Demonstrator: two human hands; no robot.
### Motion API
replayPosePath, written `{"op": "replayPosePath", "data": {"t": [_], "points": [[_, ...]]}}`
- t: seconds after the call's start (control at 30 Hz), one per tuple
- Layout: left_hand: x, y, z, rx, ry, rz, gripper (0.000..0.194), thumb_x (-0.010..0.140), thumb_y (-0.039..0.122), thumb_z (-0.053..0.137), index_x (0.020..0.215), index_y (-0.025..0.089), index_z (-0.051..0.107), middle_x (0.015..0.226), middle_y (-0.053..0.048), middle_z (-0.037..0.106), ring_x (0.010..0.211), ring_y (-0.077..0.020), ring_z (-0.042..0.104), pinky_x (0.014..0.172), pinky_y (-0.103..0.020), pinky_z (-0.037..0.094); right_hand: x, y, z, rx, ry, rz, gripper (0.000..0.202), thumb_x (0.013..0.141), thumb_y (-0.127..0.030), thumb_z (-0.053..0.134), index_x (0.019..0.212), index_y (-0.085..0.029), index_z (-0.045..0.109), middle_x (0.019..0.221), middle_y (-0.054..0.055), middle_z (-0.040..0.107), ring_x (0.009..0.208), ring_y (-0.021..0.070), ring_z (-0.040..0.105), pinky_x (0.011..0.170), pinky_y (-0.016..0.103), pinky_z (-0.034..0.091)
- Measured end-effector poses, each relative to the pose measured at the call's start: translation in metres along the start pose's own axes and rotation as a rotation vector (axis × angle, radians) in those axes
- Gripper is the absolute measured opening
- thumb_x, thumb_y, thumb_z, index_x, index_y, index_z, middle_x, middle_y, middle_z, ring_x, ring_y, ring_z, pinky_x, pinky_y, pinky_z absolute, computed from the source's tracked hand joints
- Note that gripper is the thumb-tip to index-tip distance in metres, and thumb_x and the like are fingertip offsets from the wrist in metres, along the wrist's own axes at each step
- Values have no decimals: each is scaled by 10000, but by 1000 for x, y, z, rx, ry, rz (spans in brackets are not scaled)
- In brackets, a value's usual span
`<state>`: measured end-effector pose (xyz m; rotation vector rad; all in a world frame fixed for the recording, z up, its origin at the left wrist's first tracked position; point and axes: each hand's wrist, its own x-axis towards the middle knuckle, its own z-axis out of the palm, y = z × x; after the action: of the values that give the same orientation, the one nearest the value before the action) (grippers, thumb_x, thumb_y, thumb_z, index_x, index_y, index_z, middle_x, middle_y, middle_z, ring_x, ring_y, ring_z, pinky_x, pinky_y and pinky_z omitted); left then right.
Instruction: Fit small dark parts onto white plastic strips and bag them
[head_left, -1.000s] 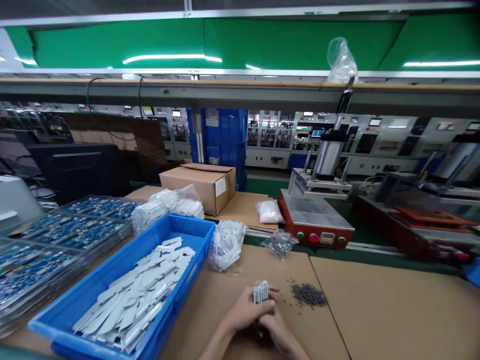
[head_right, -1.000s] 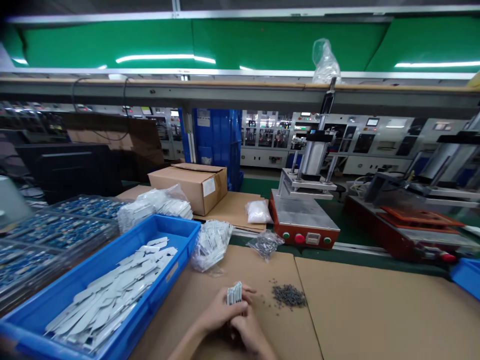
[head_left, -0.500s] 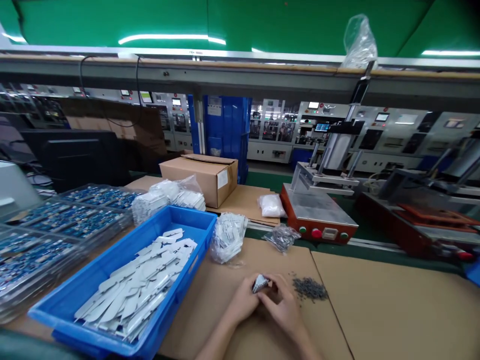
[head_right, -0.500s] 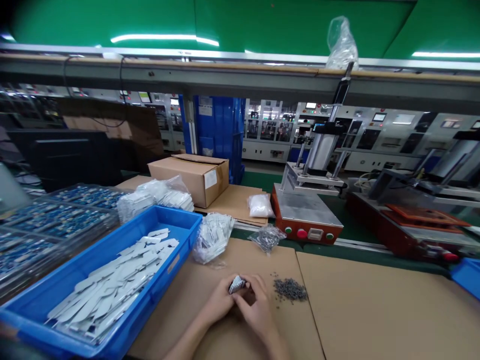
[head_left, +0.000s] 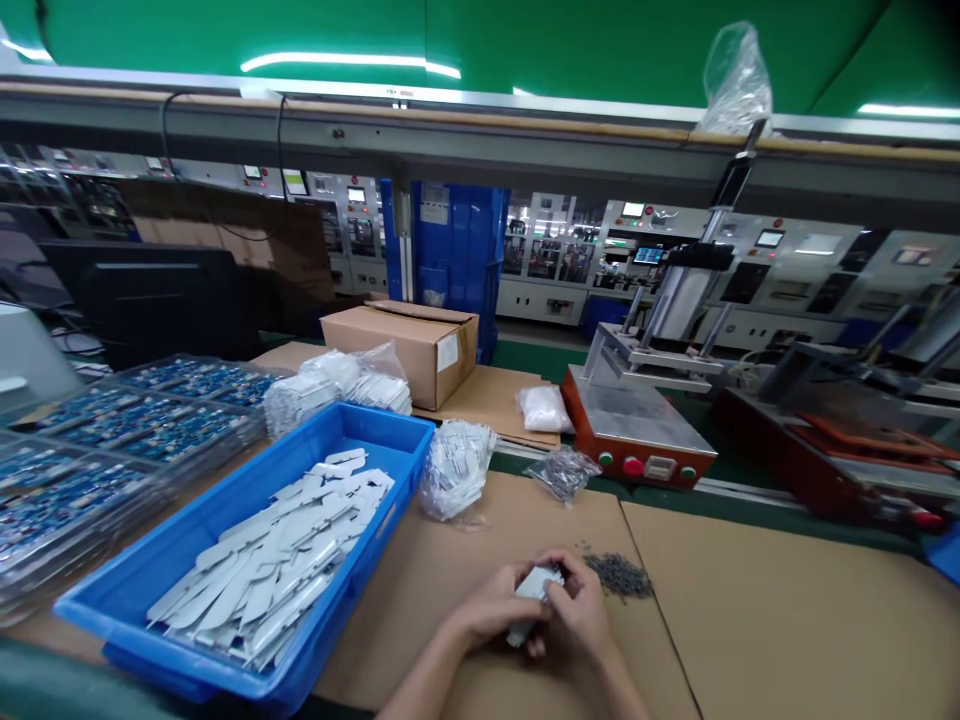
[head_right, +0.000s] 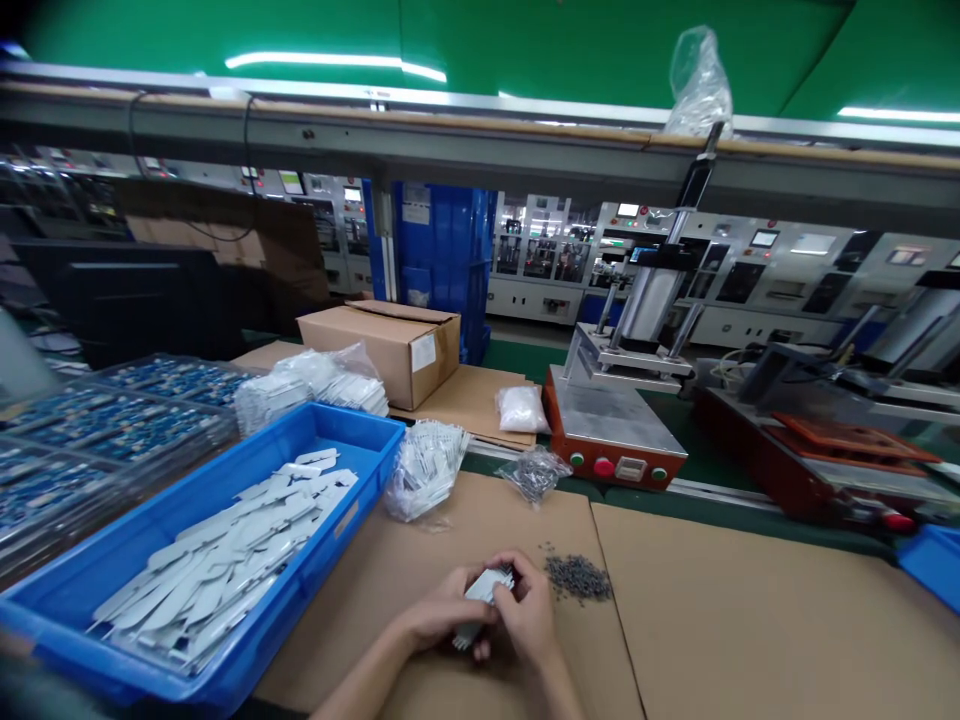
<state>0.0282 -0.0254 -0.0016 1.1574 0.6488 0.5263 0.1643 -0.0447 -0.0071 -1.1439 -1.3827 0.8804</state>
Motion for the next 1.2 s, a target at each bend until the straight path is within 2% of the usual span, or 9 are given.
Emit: {"op": "replayPosePath", "data": {"t": [0.07,0.1,0.23,0.37,0.5,0.63,0.77,0.93,1.2], "points": [[0,-1,-3,-199,-118,-94,292,640,213,526,920,144,479,560,6,571,404,-107,526,396,-199,398,2,-2,-5,25,-10,-22,163,663,-195,490,793,-148,576,791,74,639,732,200,585,636,268,474],[0,-2,-5,-258,-117,-92,269,650,231,534,896,141,476,564,2,571,397,-108,527,378,-194,394,3,-3,-8,17,14,-24,186,685,-224,488,828,-146,579,838,87,640,774,209,583,661,278,472],[4,0,-9,-370,121,35,301,658,285,601,885,149,457,686,-20,592,469,-112,569,422,-210,444,12,7,-32,-206,198,37,249,721,-277,450,891,-152,583,893,96,641,785,213,585,664,304,465],[12,0,-13,-449,407,117,366,628,284,656,909,154,461,844,-52,593,639,-147,616,585,-275,503,14,20,-55,-671,87,-26,170,662,-259,500,751,-218,639,797,47,660,759,223,556,696,348,408],[16,-2,-17,-478,494,122,382,611,244,678,915,151,466,774,-28,580,633,-145,610,608,-292,507,10,23,-53,-978,68,-46,114,624,-355,582,671,-274,647,801,37,654,792,268,513,672,384,334],[15,-3,-16,-549,483,107,285,660,224,623,891,157,472,667,14,545,535,-106,573,578,-297,507,8,26,-40,-1071,33,-71,100,669,-320,562,639,-255,632,780,51,644,753,255,501,607,336,301],[14,-2,-14,-630,415,105,231,680,171,578,886,157,476,717,-2,558,593,-124,592,637,-343,506,7,29,-34,-1021,-19,-91,87,701,-265,527,662,-240,601,756,42,638,745,234,509,605,314,303],[16,-2,-13,-577,455,148,326,589,141,668,838,152,458,689,0,555,685,-188,612,648,-355,501,9,29,-36,-859,-42,-42,76,682,-214,529,689,-239,601,701,32,648,724,229,550,627,322,345],[18,-7,-12,-410,522,118,297,571,125,644,802,148,458,574,42,519,467,-85,526,463,-206,441,14,25,-27,-141,162,154,222,638,-369,608,723,-166,587,721,59,654,689,209,605,628,295,474]]}}
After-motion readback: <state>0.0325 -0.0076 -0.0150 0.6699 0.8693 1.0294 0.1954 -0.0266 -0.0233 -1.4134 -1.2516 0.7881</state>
